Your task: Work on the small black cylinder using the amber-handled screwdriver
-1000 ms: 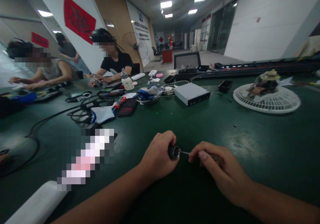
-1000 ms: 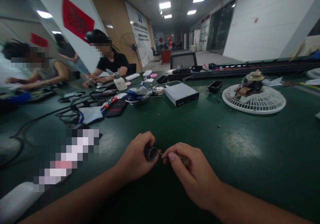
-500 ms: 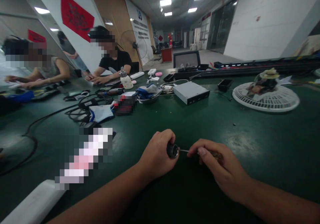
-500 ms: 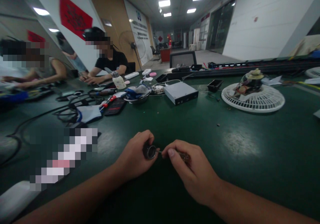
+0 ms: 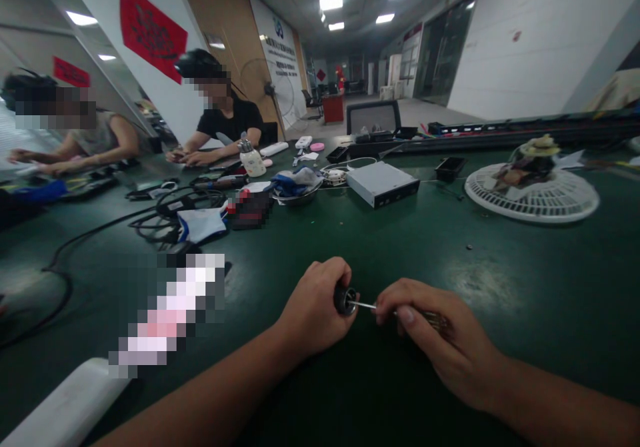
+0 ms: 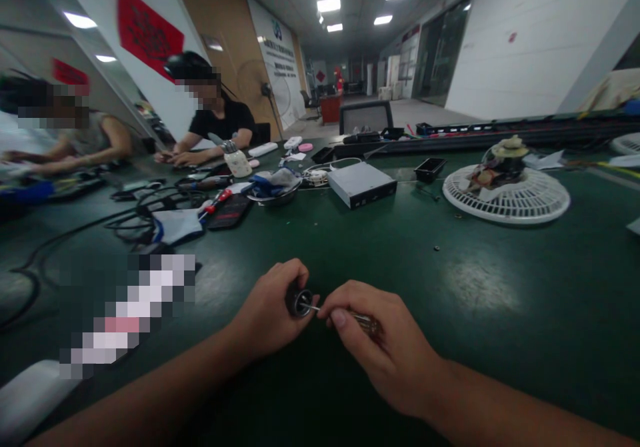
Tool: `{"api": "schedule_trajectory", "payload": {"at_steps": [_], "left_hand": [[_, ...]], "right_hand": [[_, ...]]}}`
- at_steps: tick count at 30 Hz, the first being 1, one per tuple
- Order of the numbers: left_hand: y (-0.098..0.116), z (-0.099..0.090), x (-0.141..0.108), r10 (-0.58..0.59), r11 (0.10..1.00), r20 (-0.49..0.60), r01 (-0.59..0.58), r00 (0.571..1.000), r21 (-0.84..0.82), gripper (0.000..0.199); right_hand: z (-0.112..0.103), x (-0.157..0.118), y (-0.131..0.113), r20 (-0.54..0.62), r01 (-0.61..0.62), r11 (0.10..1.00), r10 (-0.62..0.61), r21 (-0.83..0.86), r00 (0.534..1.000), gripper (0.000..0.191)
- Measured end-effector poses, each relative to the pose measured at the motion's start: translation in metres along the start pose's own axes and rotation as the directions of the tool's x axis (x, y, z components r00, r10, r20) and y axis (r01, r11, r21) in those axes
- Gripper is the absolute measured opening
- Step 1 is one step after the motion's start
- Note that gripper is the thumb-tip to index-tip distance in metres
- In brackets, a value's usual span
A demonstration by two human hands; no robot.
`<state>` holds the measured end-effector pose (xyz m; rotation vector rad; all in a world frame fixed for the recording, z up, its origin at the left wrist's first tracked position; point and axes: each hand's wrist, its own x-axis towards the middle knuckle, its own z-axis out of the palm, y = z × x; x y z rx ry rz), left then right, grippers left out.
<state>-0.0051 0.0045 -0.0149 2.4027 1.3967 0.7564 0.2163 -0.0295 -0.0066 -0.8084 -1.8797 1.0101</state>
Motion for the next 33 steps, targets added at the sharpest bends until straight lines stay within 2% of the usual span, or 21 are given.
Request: {"api": "schedule_trajectory", "payload": {"at_steps": [2, 7, 13, 19, 23, 25, 30, 33], "left_hand": [[-0.0003, 0.0001, 0.0001, 0.0, 1.0, 0.008, 0.0, 1.0, -0.003, 0.021], [-0.0013, 0.0007, 0.0006, -0.042, 0.999, 0.001, 0.042, 0.999, -0.01, 0.02], [-0.0004, 0.0005, 0.0004, -0.032, 0.999, 0.004, 0.032, 0.999, -0.004, 0.017], [0.0007, 0.0011, -0.0001, -0.006, 1.0, -0.008, 0.006, 1.0, -0.005, 0.017], [0.0005, 0.0013, 0.0004, -0.004, 0.998, 0.001, 0.004, 1.0, -0.058, 0.019], [0.0005, 0.0008, 0.0008, -0.017, 0.997, -0.005, 0.017, 1.0, -0.07, 0.019], [0.001, -0.0014, 0.0015, -0.09, 0.994, -0.031, 0.088, 0.995, -0.067, 0.018], [0.0014, -0.0021, 0.0013, -0.067, 0.997, -0.021, 0.066, 0.998, -0.039, 0.019]], "right_hand": [[0.0002, 0.0003, 0.0009, -0.009, -0.006, 1.0, 0.006, 0.011, 1.0, 0.025], [0.0015, 0.0002, 0.0027, -0.048, -0.163, 0.987, 0.162, -0.011, 0.986, 0.029], [0.0, 0.0002, 0.0009, 0.027, -0.128, 0.991, 0.127, 0.039, 0.992, 0.03], [0.0024, -0.0022, -0.0018, -0.017, -0.138, 0.987, 0.137, -0.088, 0.99, 0.033], [0.0037, -0.0059, -0.004, -0.094, -0.084, 0.984, 0.07, -0.155, 0.993, 0.033], [0.003, -0.0069, -0.0039, -0.159, -0.096, 0.98, 0.069, -0.175, 0.985, 0.033], [0.0001, -0.0045, 0.0018, -0.341, -0.162, 0.983, 0.125, -0.082, 0.932, 0.034], [0.0001, -0.0028, 0.0048, -0.299, -0.114, 0.993, 0.107, -0.007, 0.948, 0.026]]}}
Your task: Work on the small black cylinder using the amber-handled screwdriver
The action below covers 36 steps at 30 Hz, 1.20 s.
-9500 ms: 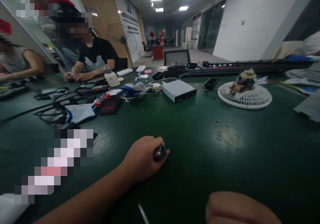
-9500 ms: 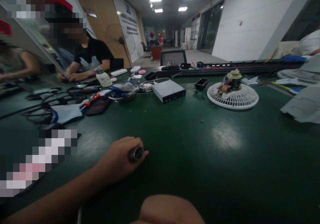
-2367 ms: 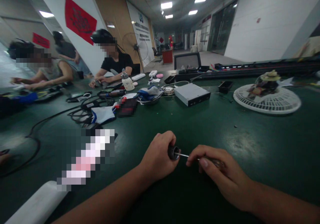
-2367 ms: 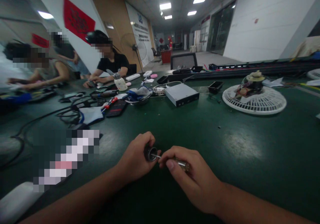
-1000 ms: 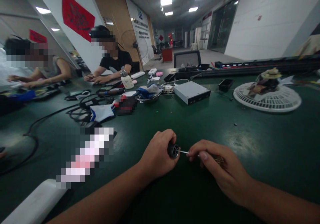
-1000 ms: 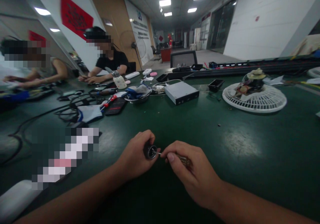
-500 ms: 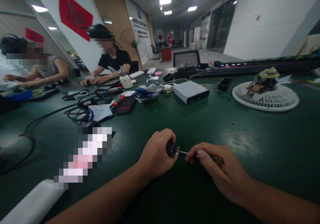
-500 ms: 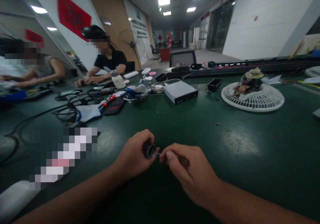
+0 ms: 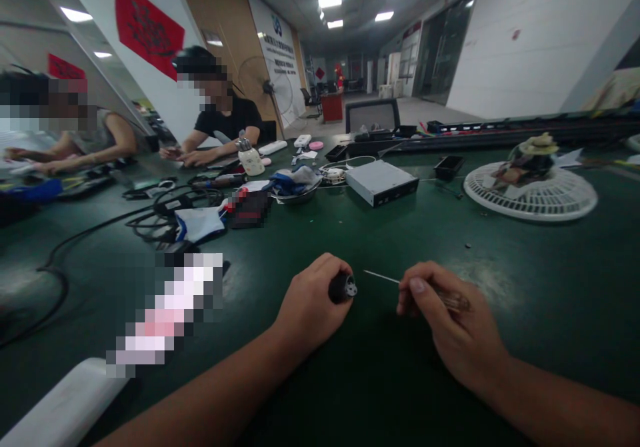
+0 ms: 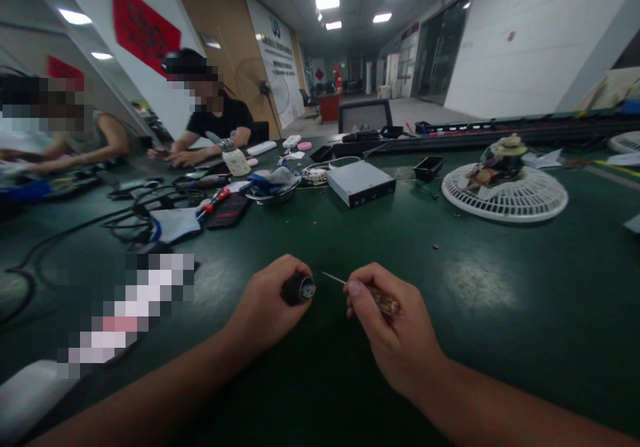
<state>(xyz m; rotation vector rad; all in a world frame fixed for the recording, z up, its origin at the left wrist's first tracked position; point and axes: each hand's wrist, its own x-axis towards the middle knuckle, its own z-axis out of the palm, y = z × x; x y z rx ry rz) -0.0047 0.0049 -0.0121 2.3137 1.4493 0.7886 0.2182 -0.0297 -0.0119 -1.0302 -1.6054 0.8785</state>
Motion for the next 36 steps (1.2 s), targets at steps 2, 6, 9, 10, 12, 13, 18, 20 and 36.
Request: {"api": "schedule_trajectory", "payload": {"at_steps": [2, 6, 9, 10, 12, 13, 18, 20, 36], "left_hand": [[0.0, 0.0, 0.0, 0.031, 0.999, 0.002, -0.031, 1.0, 0.026, 0.021], [-0.001, 0.002, -0.001, 0.073, 0.996, -0.004, -0.072, 0.997, 0.059, 0.024], [-0.001, 0.003, -0.001, 0.068, 0.996, -0.005, -0.067, 0.998, 0.05, 0.022], [-0.001, 0.003, -0.001, 0.059, 0.997, -0.009, -0.058, 0.998, 0.043, 0.021], [0.0, 0.002, 0.0, 0.032, 0.999, -0.023, -0.031, 0.999, 0.026, 0.022], [0.0, 0.002, 0.0, 0.018, 1.0, -0.031, -0.017, 0.999, 0.018, 0.022], [-0.001, 0.003, 0.0, -0.003, 1.0, -0.025, 0.002, 1.0, -0.007, 0.022], [-0.001, 0.003, 0.0, -0.001, 1.0, -0.02, 0.001, 1.0, -0.012, 0.022], [-0.001, 0.0, 0.0, 0.028, 0.999, 0.007, -0.028, 1.0, -0.033, 0.022]], "right_hand": [[0.001, 0.0, 0.0, 0.092, 0.045, 0.999, -0.046, 0.022, 0.995, 0.024], [0.002, 0.001, -0.003, 0.273, 0.092, 0.995, -0.08, -0.031, 0.959, 0.023], [0.002, 0.001, -0.004, 0.259, 0.063, 0.992, -0.032, -0.112, 0.965, 0.026], [0.002, 0.0, -0.003, 0.217, 0.048, 0.991, -0.021, -0.122, 0.976, 0.028], [0.002, 0.0, -0.002, 0.106, 0.013, 0.994, -0.002, -0.104, 0.994, 0.029], [0.002, 0.0, -0.002, 0.046, -0.002, 0.997, 0.006, -0.082, 0.999, 0.028], [0.003, 0.005, 0.003, -0.087, -0.084, 0.991, 0.075, -0.109, 0.993, 0.019], [0.004, 0.009, 0.007, -0.009, -0.065, 0.971, 0.065, -0.23, 0.998, 0.018], [0.006, 0.011, 0.009, 0.253, -0.043, 0.976, 0.098, -0.214, 0.963, 0.03]]}}
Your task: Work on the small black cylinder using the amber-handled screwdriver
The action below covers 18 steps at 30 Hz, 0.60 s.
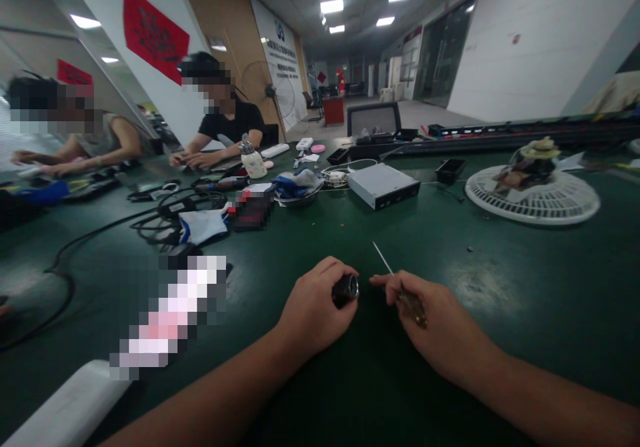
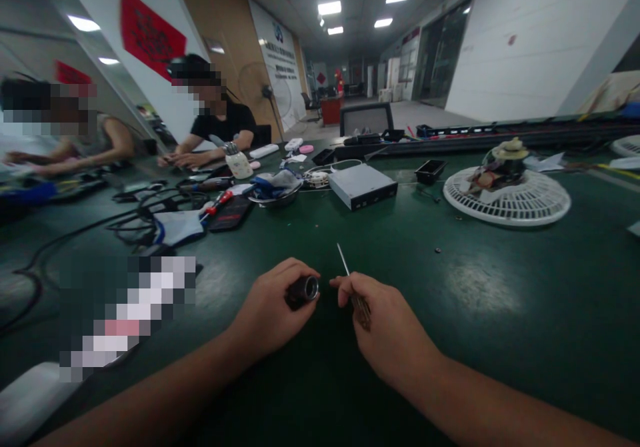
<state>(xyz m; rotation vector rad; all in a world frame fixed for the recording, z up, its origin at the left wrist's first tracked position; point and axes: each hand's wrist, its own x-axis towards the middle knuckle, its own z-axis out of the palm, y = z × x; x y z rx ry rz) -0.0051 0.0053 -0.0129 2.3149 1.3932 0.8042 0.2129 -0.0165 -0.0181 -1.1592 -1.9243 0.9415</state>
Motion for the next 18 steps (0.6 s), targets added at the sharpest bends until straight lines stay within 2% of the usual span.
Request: {"api": "schedule_trajectory", "payload": {"at_steps": [5, 7, 14, 18], "left_hand": [[-0.0004, 0.0001, -0.0007, 0.01, 1.0, -0.002, -0.01, 1.0, -0.002, 0.023], [-0.0008, 0.0, -0.001, 0.013, 1.0, -0.001, -0.013, 1.0, -0.009, 0.023], [-0.0018, -0.0008, -0.0016, 0.012, 1.0, 0.005, -0.012, 1.0, -0.017, 0.024], [-0.0013, -0.0022, -0.0017, 0.03, 0.999, 0.033, -0.029, 0.999, -0.031, 0.026]], "right_hand": [[-0.0012, -0.0021, -0.0062, -0.147, 0.015, 0.999, -0.022, -0.049, 0.989, 0.021], [-0.0017, -0.0025, -0.0084, -0.157, -0.005, 0.997, -0.007, -0.076, 0.988, 0.019], [-0.0004, -0.0015, -0.0092, 0.009, 0.002, 0.992, -0.001, -0.129, 1.0, 0.021], [0.0005, -0.0021, -0.0071, 0.043, 0.031, 0.999, -0.03, -0.028, 0.999, 0.022]]}}
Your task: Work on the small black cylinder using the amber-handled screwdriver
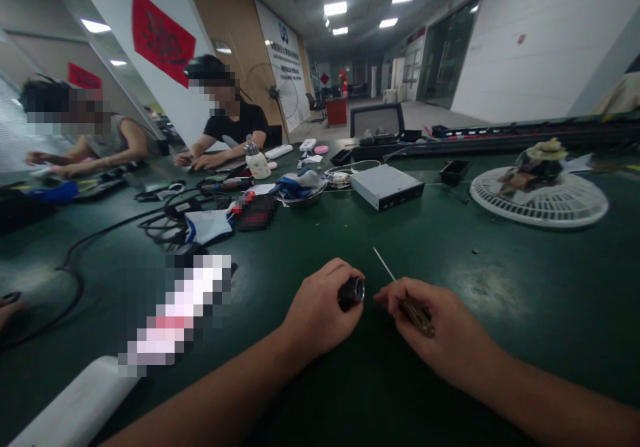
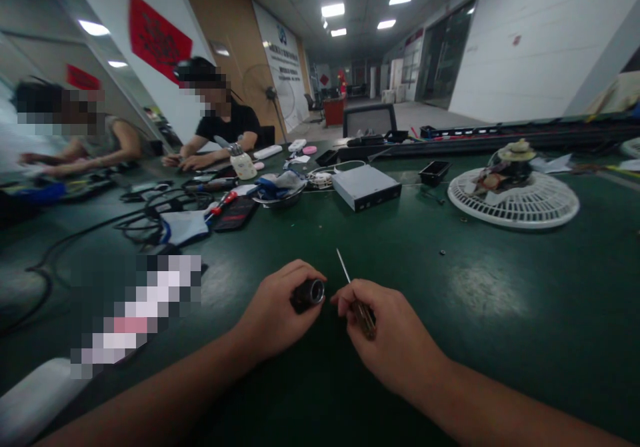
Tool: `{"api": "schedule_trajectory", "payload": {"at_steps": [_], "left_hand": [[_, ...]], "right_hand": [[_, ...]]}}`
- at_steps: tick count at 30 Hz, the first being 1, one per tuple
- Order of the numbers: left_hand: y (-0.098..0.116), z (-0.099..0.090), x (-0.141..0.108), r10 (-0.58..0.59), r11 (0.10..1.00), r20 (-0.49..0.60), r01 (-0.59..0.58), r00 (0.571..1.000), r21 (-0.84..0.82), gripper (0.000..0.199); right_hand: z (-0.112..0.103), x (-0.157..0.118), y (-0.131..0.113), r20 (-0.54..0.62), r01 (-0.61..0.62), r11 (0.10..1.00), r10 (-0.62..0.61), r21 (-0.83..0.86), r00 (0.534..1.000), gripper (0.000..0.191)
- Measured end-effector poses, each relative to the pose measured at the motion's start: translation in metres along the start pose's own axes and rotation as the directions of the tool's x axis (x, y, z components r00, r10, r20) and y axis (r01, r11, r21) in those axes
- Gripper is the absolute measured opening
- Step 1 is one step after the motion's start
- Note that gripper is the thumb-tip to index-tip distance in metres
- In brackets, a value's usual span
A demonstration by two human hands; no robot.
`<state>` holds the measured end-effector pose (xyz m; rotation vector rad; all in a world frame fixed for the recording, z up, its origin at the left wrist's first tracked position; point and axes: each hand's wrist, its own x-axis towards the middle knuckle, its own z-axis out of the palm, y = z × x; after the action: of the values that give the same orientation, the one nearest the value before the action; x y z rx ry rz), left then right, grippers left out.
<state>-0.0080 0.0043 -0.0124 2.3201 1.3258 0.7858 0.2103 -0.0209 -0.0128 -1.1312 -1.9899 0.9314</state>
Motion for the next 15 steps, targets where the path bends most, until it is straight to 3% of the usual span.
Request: {"api": "schedule_trajectory", "payload": {"at_steps": [3, 8, 15], "left_hand": [[0.0004, -0.0004, 0.0001, 0.021, 1.0, 0.022, -0.021, 1.0, -0.008, 0.026], [0.0007, 0.0001, 0.0006, 0.009, 1.0, 0.037, -0.009, 0.999, -0.001, 0.025], [0.0015, 0.0005, 0.0019, 0.006, 1.0, 0.051, -0.007, 0.999, 0.013, 0.024]], "right_hand": [[-0.0002, -0.0008, 0.0015, -0.048, 0.04, 0.995, -0.036, 0.086, 0.998, 0.02], [-0.0022, -0.0003, 0.0023, -0.144, 0.029, 0.996, -0.017, 0.081, 0.989, 0.016], [0.0007, 0.0023, 0.0032, -0.108, -0.044, 0.998, 0.04, -0.041, 0.993, 0.014]]}}
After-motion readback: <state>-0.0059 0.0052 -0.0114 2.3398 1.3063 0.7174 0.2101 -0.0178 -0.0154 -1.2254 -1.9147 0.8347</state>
